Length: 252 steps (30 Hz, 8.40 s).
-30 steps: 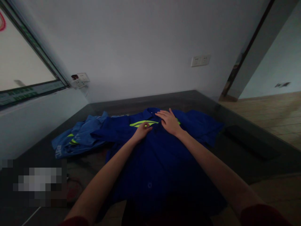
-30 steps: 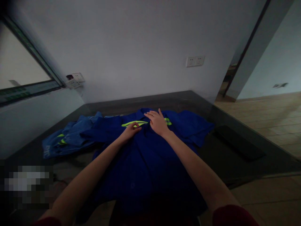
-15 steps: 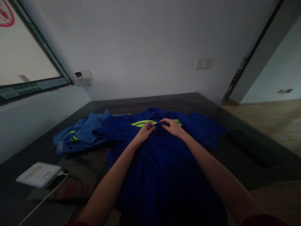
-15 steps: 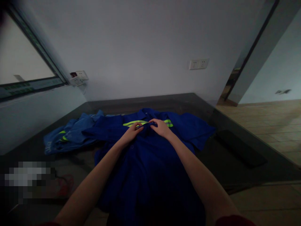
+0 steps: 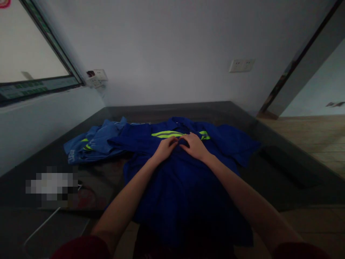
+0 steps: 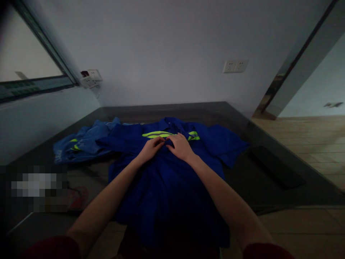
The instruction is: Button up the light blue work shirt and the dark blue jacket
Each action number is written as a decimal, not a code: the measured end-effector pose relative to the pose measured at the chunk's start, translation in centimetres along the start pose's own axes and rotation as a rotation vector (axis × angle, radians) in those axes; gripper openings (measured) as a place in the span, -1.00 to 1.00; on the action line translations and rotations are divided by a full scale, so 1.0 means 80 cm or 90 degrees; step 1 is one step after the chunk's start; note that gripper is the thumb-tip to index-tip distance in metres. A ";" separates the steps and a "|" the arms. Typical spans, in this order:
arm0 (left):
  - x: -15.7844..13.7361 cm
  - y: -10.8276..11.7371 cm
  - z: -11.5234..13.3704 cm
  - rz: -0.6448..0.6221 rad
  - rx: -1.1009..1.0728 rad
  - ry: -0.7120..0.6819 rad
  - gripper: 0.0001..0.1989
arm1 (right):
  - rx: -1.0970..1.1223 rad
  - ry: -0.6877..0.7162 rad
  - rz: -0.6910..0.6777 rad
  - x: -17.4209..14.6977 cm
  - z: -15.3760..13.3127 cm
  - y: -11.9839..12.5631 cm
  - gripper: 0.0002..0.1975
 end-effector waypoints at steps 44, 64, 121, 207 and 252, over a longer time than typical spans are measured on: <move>-0.005 -0.012 0.017 -0.036 0.138 -0.058 -0.84 | 0.187 -0.073 -0.038 -0.001 0.041 -0.006 -0.95; -0.017 -0.005 0.028 0.053 0.313 -0.013 -0.87 | 0.083 0.001 -0.009 -0.002 0.011 0.002 -0.95; -0.013 0.016 0.018 0.131 0.083 -0.025 -0.88 | 0.048 -0.015 0.069 -0.006 0.005 0.027 -0.85; -0.009 -0.012 0.036 0.059 0.021 -0.055 -0.88 | 0.302 -0.123 0.097 -0.029 0.033 0.025 -0.89; -0.014 -0.015 0.039 0.030 0.042 -0.030 -0.81 | 0.002 -0.032 0.026 -0.031 -0.009 0.023 -0.78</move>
Point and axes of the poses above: each hand's wrist, its own x-axis towards the middle knuckle, its own y-axis out of the back of the hand, z = x × y, the point moved 9 cm from there along x, towards the middle knuckle, and after that the axes turned 4 degrees about y, right-handed, at the moved point
